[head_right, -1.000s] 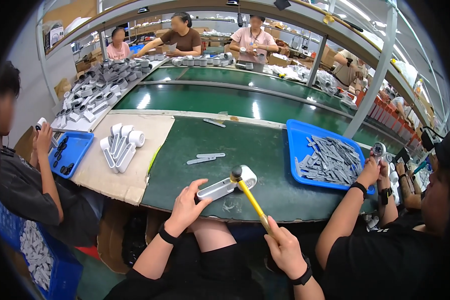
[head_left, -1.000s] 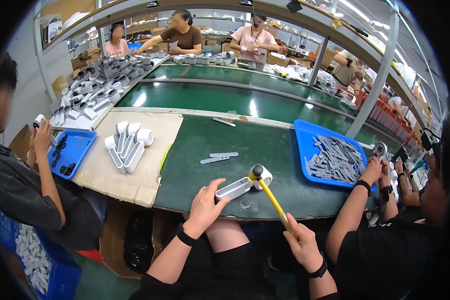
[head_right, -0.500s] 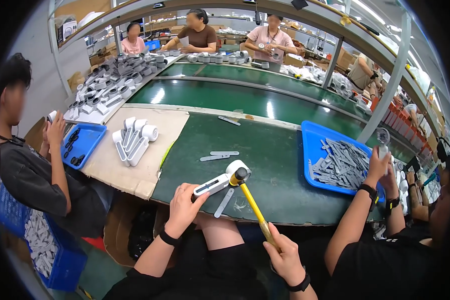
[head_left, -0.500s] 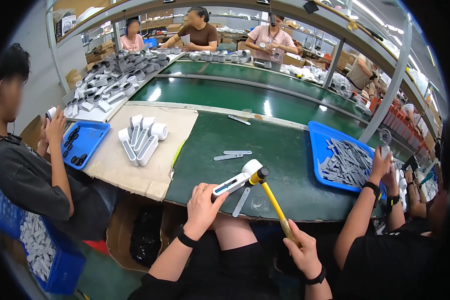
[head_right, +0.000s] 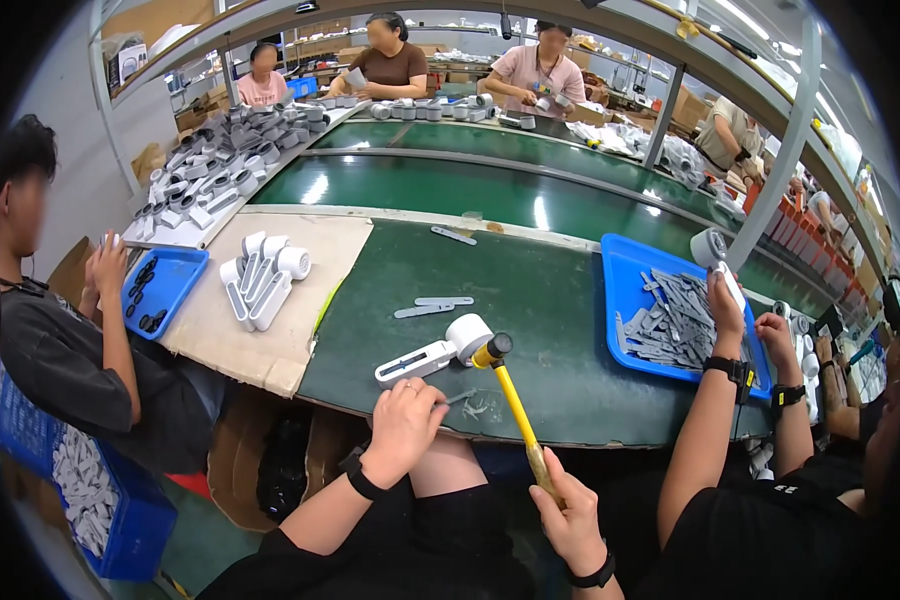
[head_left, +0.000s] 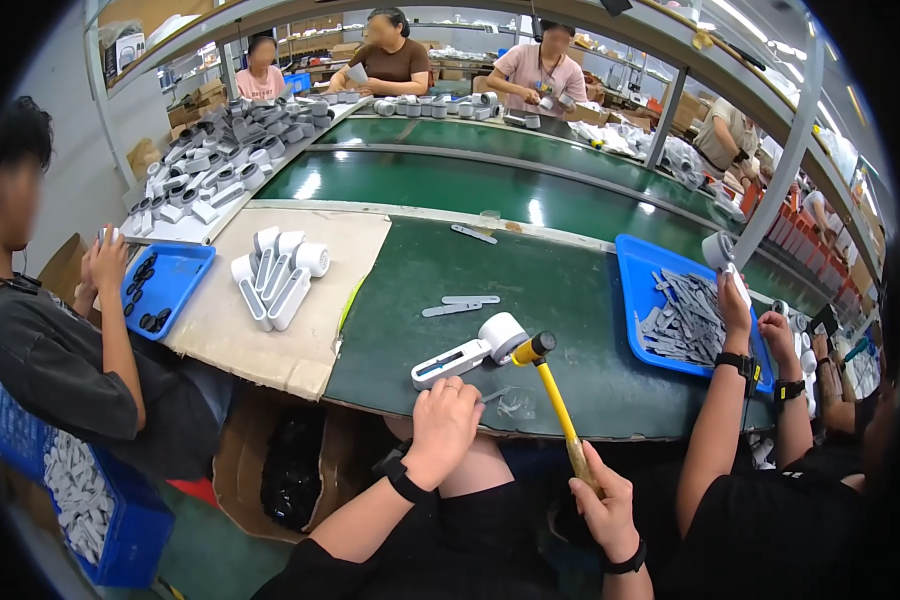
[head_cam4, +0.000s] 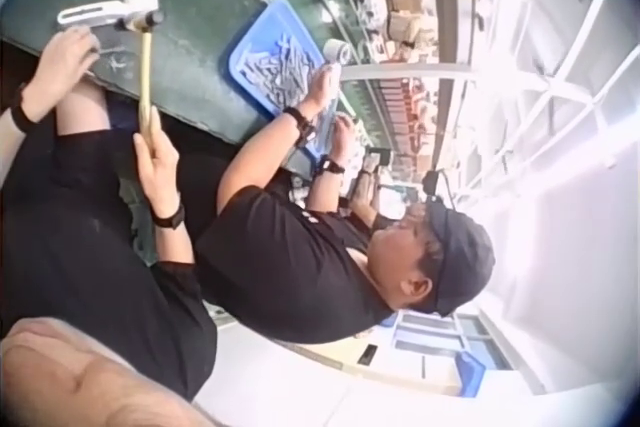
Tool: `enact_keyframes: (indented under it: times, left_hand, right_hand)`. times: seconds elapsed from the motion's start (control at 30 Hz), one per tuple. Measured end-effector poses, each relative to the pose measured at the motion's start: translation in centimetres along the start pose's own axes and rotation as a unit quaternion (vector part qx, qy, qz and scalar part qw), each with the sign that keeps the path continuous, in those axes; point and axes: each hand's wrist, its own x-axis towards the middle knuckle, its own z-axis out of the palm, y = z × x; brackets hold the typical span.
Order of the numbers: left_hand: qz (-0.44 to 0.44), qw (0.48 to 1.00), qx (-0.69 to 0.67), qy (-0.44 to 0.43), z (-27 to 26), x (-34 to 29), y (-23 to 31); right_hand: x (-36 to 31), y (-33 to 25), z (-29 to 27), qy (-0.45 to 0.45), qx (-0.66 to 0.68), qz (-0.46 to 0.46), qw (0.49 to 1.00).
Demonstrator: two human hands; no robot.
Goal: The person picks up a white plastic component, places a grey metal strip into its slot, and uses a yellow mallet to tap the strip into place. They then set the assembled unit down and pick up another white plastic component to repeat the process.
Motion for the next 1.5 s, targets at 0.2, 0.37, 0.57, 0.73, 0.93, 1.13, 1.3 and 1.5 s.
enact_keyframes:
  times: [0.2, 0.37, 0.57, 0.73, 0.93, 1.13, 1.3, 1.5]
  left_hand:
    - [-0.052, 0.991, -0.115, 0.043, -1.4, 0.2, -1.2]
    - [-0.028, 0.996, -0.053, 0.074, -3.3, 2.6, -1.4]
    - [-0.001, 0.998, 0.0, 0.055, -3.0, 3.7, -2.6]
    - [0.017, 0.996, -0.042, 0.08, -1.6, 4.5, -3.3]
    - [0.022, 0.99, -0.028, 0.133, -2.8, 5.3, -3.4]
    - [-0.024, 0.991, -0.058, 0.116, -4.7, 5.4, -3.6]
    - [0.022, 0.995, -0.083, 0.057, -3.5, 4.9, -3.2]
    - [0.027, 0.997, -0.041, 0.054, -2.0, 4.8, -2.7]
  right_hand:
    - [-0.1, -0.5, 0.0, -0.017, 0.021, 0.069, 0.997]
    - [-0.3, 0.1, -0.2, -0.017, 0.04, 0.073, 0.996]
    - [-0.5, 1.0, -0.2, -0.016, 0.047, 0.082, 0.995]
    - [-0.6, 1.2, -0.3, -0.013, 0.04, 0.078, 0.996]
    - [-0.5, 1.2, -0.4, -0.009, 0.042, 0.071, 0.997]
    - [-0.6, 1.4, -0.3, -0.006, 0.049, 0.068, 0.996]
    - [-0.6, 1.7, 0.0, -0.015, 0.045, 0.07, 0.996]
    - [-0.8, 1.6, -0.2, -0.02, 0.039, 0.074, 0.996]
